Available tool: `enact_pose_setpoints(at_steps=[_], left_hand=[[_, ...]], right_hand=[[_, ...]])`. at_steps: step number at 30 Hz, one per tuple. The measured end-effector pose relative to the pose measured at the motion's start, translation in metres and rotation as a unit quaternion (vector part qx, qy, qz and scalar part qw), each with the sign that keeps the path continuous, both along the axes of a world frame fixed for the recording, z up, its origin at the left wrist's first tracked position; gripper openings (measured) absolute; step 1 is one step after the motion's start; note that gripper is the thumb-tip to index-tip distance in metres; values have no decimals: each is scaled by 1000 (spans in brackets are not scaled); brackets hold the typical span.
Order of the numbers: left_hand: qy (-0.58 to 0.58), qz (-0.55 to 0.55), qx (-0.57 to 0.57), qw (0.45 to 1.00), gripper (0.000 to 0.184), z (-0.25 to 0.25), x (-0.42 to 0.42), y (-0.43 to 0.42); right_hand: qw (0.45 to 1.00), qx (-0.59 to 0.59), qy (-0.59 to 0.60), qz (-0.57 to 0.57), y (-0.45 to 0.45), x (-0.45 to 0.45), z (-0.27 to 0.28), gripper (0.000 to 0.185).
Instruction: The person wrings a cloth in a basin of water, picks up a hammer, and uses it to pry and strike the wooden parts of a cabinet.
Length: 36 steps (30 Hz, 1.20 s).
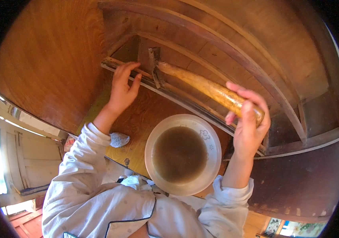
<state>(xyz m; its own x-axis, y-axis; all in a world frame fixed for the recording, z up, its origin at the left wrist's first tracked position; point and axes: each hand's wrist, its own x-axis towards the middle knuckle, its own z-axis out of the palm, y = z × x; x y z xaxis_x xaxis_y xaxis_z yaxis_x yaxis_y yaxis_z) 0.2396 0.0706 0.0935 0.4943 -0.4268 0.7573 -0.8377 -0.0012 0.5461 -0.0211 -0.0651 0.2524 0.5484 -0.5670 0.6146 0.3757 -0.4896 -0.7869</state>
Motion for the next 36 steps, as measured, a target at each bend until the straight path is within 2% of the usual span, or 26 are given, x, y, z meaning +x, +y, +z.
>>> enact_pose_setpoints(at_steps=[1, 2, 5, 10, 19, 22, 23, 26, 29, 35, 36], left_hand=[[30, -6, 8, 1000, 43, -3, -8, 3], [7, 8, 17, 1000, 44, -4, -15, 3], [-52, 32, 40, 997, 51, -5, -31, -3], [-79, 29, 87, 993, 48, 3, -22, -8], [-95, 24, 119, 988, 32, 3, 2, 0], [-89, 3, 142, 986, 31, 5, 4, -1], [-85, -6, 149, 985, 31, 6, 5, -2], [-90, -32, 160, 983, 30, 6, 3, -6], [-89, -32, 156, 983, 31, 4, 2, -9], [-89, -15, 135, 987, 27, 4, 1, -7], [-88, -5, 122, 989, 25, 3, 2, -7]], right_hand=[[999, -12, 5, 38, 2, 0, -4, 21], [997, -23, 10, 75, 6, 2, -5, 22], [999, -18, 22, 16, 20, 13, 1, 19], [998, -12, -9, -69, 38, 45, 15, 16], [998, 2, 24, -64, 48, 87, 43, 19], [997, -5, 38, -69, 56, 95, 52, 14], [990, -47, 66, -115, 61, 96, 54, 24], [986, -58, 80, -135, 63, 92, 56, 24], [985, -67, 107, -115, 61, 90, 56, 25], [986, -107, 117, 58, 52, 92, 57, 17], [978, -121, 152, 72, 54, 89, 66, 18]])
